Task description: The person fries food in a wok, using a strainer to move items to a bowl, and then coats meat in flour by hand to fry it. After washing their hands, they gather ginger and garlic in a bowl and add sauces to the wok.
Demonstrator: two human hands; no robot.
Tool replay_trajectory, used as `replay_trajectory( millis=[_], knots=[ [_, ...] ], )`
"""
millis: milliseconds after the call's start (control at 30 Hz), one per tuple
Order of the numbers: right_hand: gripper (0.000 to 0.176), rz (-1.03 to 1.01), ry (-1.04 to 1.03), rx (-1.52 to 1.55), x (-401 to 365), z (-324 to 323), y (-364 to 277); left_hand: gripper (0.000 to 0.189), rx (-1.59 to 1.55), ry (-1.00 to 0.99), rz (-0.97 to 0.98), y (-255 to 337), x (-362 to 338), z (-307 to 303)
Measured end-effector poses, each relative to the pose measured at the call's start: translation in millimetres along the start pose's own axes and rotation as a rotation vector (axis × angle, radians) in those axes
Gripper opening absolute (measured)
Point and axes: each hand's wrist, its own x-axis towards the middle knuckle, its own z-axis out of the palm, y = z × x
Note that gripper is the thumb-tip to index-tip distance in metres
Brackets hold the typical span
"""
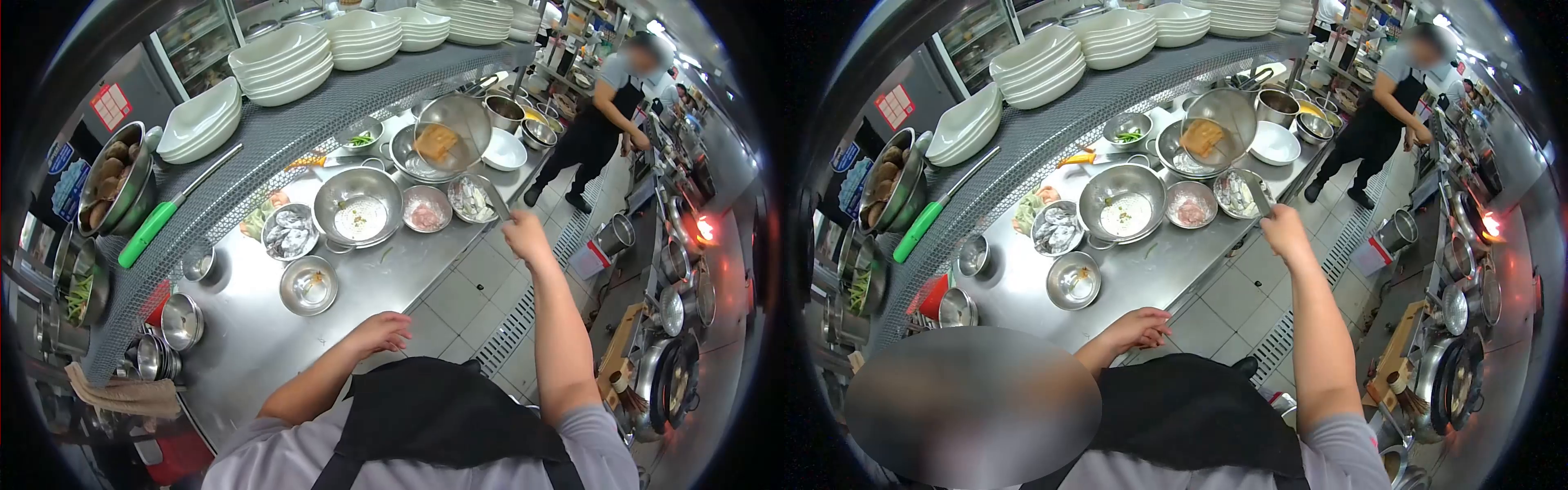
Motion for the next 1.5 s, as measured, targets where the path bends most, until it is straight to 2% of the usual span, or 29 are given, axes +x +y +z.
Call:
replay_trajectory(
  millis=[67,100,167,300,400,467,500,567,600,667,800,867,900,967,1067,1133,1200,1233,1267,1300,1333,1400,1500],
  knots=[
    [0.014,-0.456,0.308,-0.789,22.1,25.7,15.2,0.032,-0.043,0.047,0.017,-2.2,-9.6,-7.4],
    [0.014,-0.459,0.301,-0.79,18.0,34.1,3.3,0.031,-0.064,0.057,0.034,-4.0,-13.0,-10.1],
    [0.019,-0.22,0.26,-0.831,4.0,45.7,-25.4,0.03,-0.088,0.067,0.052,-5.9,-16.4,-11.9],
    [0.019,-0.233,0.303,-0.895,6.6,46.8,-19.3,0.029,-0.085,0.06,0.072,2.5,-18.5,-4.1],
    [0.019,-0.255,0.344,-0.769,16.6,40.0,-7.7,0.031,-0.05,0.003,0.063,9.7,-4.5,6.0],
    [0.013,-0.269,0.333,-0.503,30.1,28.6,10.2,0.032,-0.016,-0.04,0.052,14.4,14.2,14.4],
    [0.013,-0.26,0.347,-0.501,27.5,21.3,8.9,0.033,0.036,-0.068,0.059,16.9,26.7,20.3],
    [0.008,0.049,0.056,0.286,17.2,3.7,2.9,0.035,0.099,-0.11,0.06,24.7,52.1,39.0],
    [0.008,0.051,0.077,0.293,13.0,-3.0,4.3,0.035,0.164,-0.149,0.068,31.7,66.6,51.6],
    [0.007,0.094,0.021,0.748,1.0,-17.7,13.2,0.036,0.255,-0.217,0.062,43.1,87.0,71.1],
    [0.006,0.122,0.084,0.917,-49.9,-76.1,53.8,0.035,0.403,-0.38,0.061,54.6,118.4,120.9],
    [0.008,0.115,0.192,0.964,-102.0,-109.3,76.1,0.032,0.458,-0.398,0.028,57.8,123.6,144.7],
    [0.008,0.094,0.327,0.998,-136.1,-133.8,88.9,0.035,0.436,-0.407,-0.009,55.5,126.3,154.2],
    [0.007,0.091,0.39,0.948,-196.5,-168.9,107.6,0.033,0.428,-0.449,-0.098,46.2,146.0,160.8],
    [0.011,0.128,0.72,0.785,-287.3,-226.1,138.9,0.032,0.455,-0.507,-0.193,36.7,172.9,169.0],
    [0.012,0.287,1.121,0.486,-338.2,-263.4,150.5,0.031,0.463,-0.51,-0.254,40.4,187.1,182.6],
    [0.015,0.517,1.301,0.176,-380.0,-312.3,165.7,0.031,0.515,-0.497,-0.273,43.0,208.9,200.6],
    [0.017,0.717,1.353,-0.157,-396.2,-341.6,176.3,0.031,0.545,-0.471,-0.285,44.2,220.6,212.3],
    [0.02,0.831,1.374,-0.44,-412.8,-373.6,198.9,0.031,0.563,-0.48,-0.29,45.9,233.0,223.9],
    [0.022,0.934,1.421,-0.577,-424.4,-399.6,208.3,0.03,0.603,-0.467,-0.299,47.3,245.0,237.8],
    [0.023,1.064,1.383,-0.678,-432.7,-424.8,214.5,0.029,0.639,-0.454,-0.309,49.9,258.1,251.6],
    [0.022,1.16,1.39,-0.724,-447.0,-469.7,244.6,0.03,0.692,-0.455,-0.317,59.5,277.2,278.3],
    [0.02,1.292,1.278,-0.718,-450.5,-519.2,264.7,0.031,0.72,-0.426,-0.308,73.0,308.6,314.4]
  ],
)
